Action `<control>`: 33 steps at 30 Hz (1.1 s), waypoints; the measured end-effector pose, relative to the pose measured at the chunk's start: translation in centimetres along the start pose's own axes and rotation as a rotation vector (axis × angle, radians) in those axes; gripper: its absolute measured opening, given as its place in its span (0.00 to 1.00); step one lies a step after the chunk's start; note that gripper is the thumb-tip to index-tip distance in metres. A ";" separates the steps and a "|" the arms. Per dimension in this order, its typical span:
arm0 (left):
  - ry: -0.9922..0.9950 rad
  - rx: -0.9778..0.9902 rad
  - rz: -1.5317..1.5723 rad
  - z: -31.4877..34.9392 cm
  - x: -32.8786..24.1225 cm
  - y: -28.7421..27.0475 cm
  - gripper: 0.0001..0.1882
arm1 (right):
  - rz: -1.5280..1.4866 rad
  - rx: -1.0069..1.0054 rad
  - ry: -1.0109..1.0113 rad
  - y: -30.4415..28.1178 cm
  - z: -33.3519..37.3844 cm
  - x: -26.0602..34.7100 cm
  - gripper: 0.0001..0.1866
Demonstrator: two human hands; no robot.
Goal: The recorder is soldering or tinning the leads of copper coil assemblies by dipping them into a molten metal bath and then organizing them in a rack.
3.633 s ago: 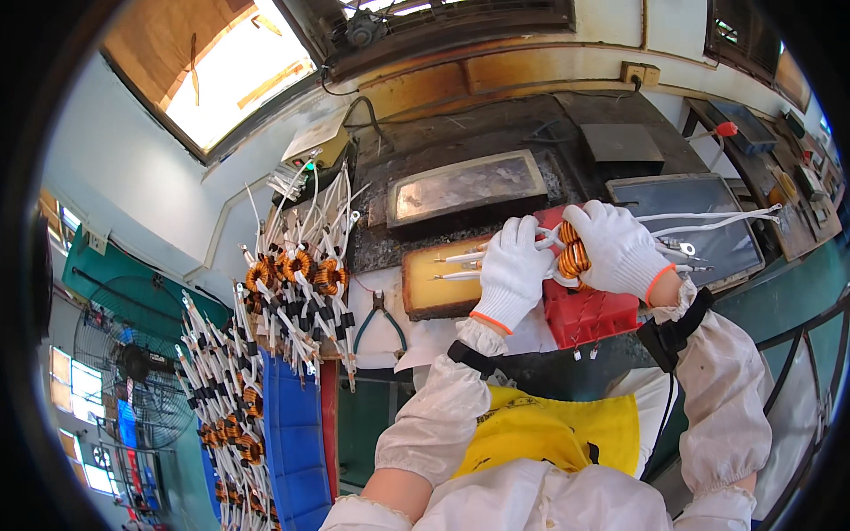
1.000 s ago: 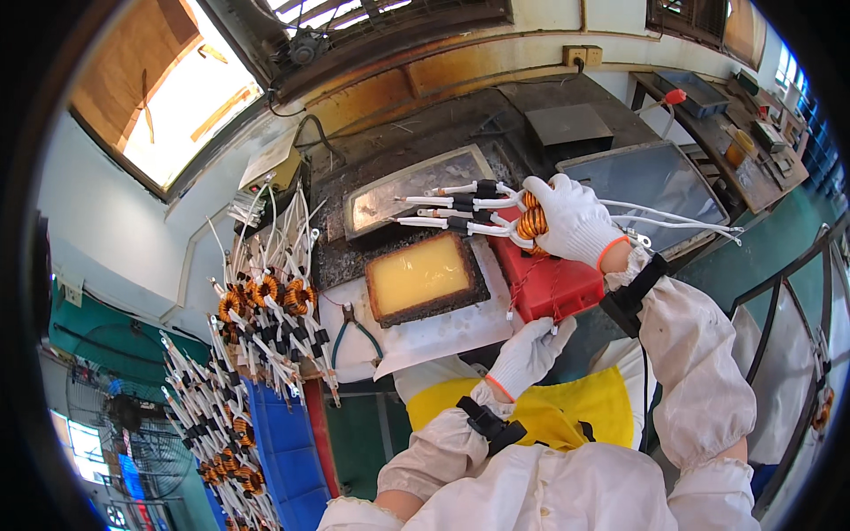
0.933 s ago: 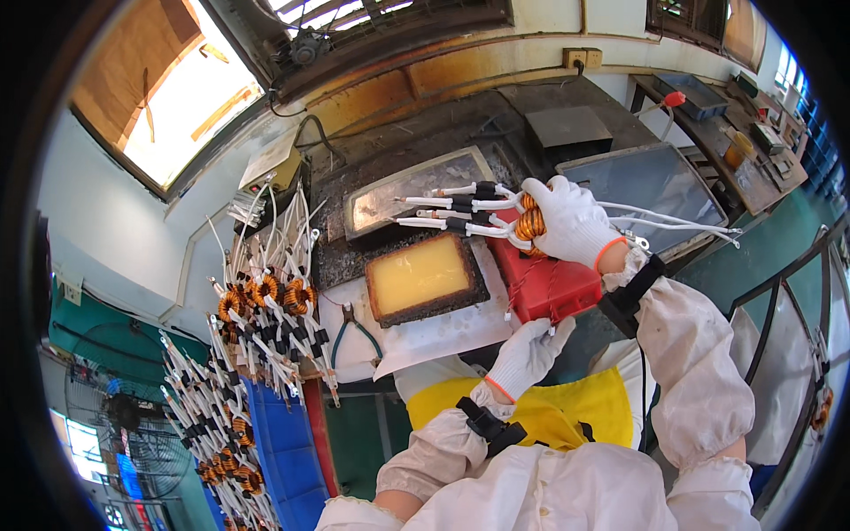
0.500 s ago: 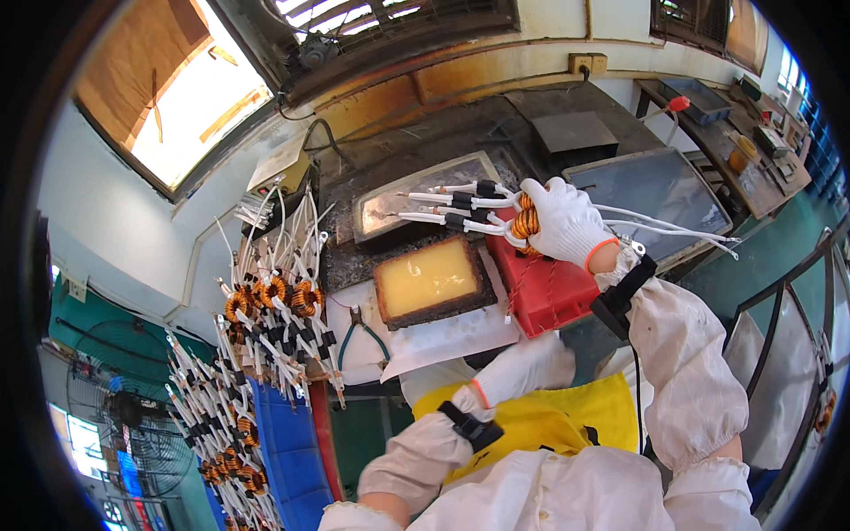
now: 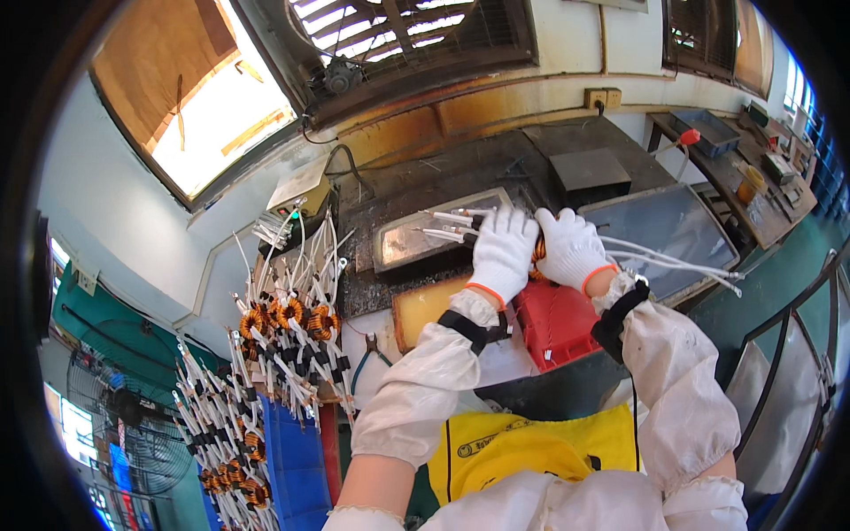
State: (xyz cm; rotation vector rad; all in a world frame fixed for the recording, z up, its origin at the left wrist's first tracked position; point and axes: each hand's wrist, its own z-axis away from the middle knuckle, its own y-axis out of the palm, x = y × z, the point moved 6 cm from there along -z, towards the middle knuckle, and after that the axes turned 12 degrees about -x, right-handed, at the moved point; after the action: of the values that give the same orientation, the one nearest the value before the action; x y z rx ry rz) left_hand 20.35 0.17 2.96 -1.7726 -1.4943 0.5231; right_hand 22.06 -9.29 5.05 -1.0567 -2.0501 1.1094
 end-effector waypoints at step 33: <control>-0.057 -0.333 0.216 1.9 4.5 5.3 0.10 | 0.212 0.123 0.093 2.4 -3.2 2.1 0.30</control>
State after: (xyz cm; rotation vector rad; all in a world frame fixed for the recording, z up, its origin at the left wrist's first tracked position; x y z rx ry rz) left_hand 23.57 4.82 -1.59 -2.2120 -1.5038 0.4535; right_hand 24.33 -5.36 4.83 -1.2604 -1.8049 1.2491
